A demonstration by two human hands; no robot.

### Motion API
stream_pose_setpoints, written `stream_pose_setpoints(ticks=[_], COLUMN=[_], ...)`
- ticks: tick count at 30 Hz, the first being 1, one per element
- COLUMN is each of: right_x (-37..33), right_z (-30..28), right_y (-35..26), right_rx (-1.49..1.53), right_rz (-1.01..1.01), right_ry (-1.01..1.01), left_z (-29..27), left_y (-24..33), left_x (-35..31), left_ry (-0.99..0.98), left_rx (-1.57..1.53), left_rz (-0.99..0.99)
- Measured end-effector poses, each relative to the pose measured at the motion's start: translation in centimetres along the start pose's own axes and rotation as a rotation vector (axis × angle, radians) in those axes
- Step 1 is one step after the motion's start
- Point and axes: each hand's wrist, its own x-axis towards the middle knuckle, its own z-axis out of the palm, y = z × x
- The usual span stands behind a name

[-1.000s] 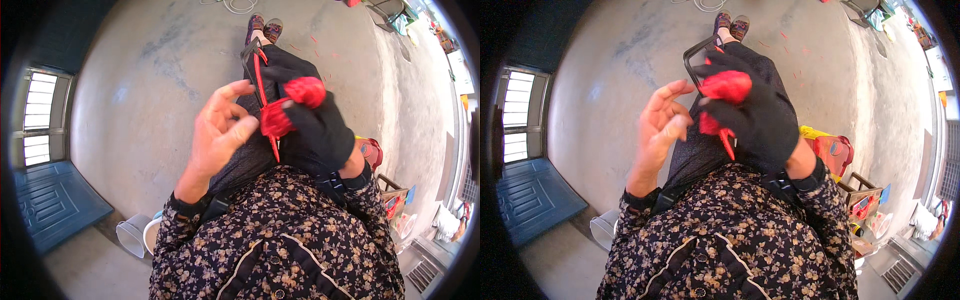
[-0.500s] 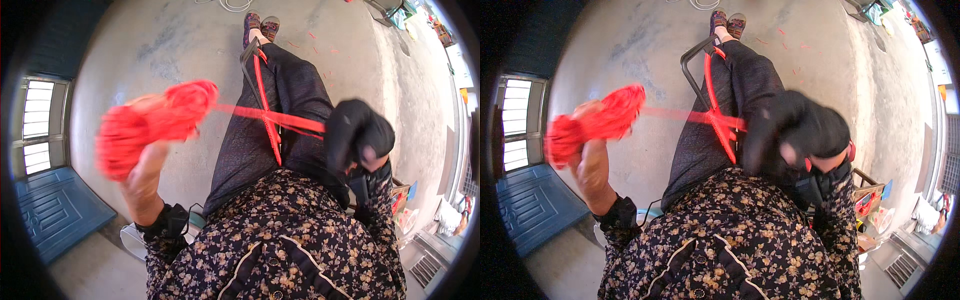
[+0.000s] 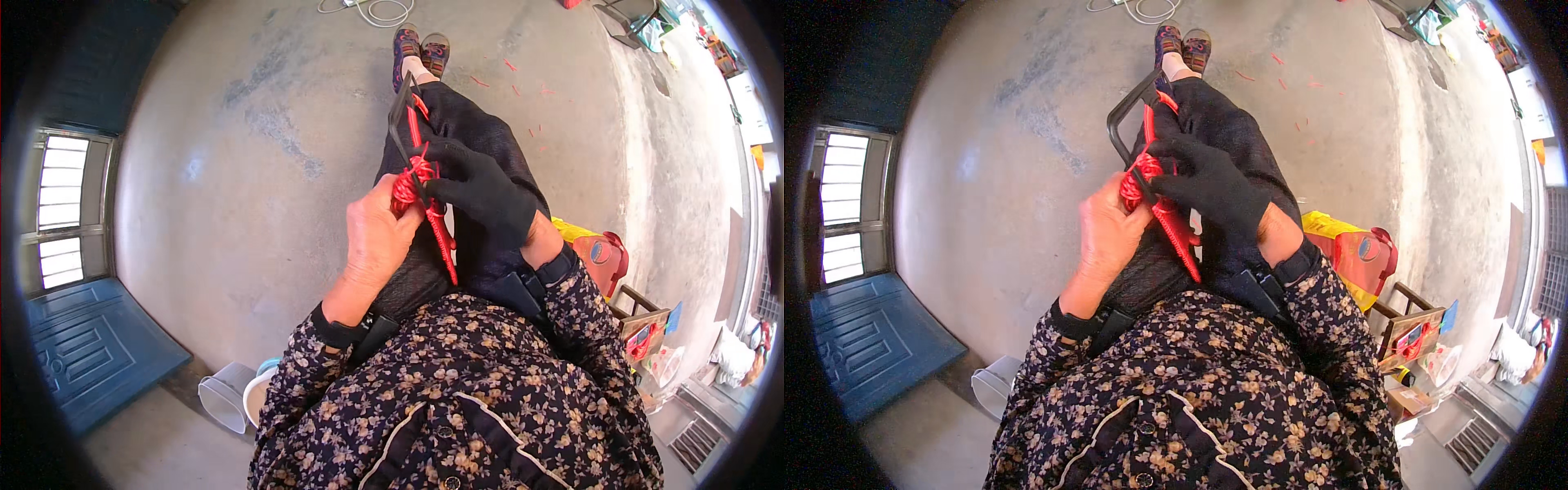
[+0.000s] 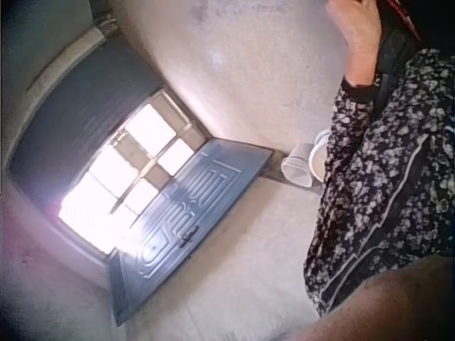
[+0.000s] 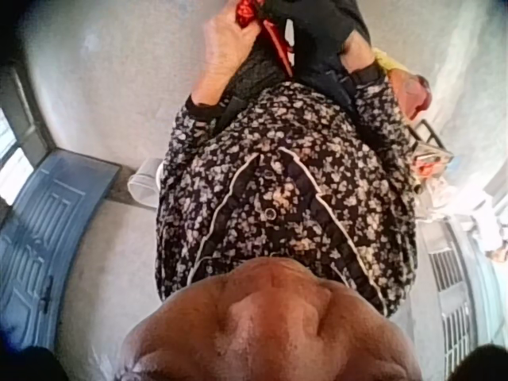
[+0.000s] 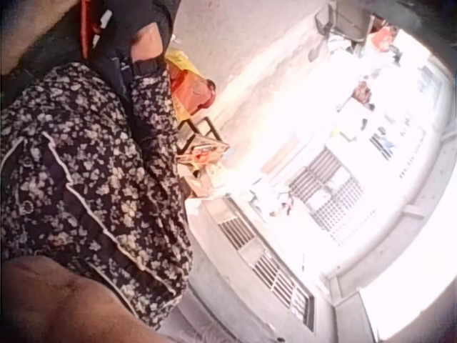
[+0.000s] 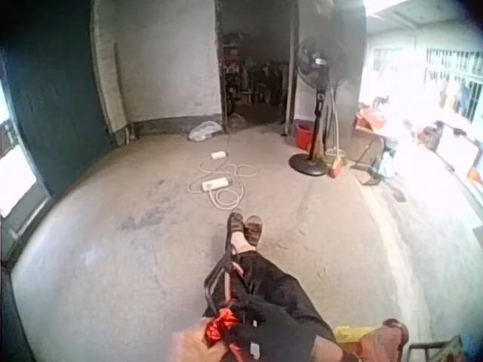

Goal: The person is weaving a stool using a red plastic rope.

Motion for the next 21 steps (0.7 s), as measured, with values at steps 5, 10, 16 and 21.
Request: stream_pose_setpoints(ticks=[5,10,16,21], right_x=[0.6,0.7,1.2,0.7], right_z=[1.0,1.2,1.1,0.9], right_y=[1.2,0.3,0.3,-1.5], right_rx=[0.187,0.096,-0.102,0.044], right_rz=[-0.027,-0.092,0.041,0.129], right_ry=[-0.093,-0.066,0.026,0.027], left_z=[0.9,0.0,-1.2,-3.6], left_y=[-3.8,-2.1,-2.1,0.9], left_x=[0.5,-0.2,1.6,2.2], left_ry=[0.01,-0.087,-0.129,-0.241], left_rx=[-0.129,-0.589,-0.13,0.297], left_rz=[0.034,-0.288,-0.076,0.089])
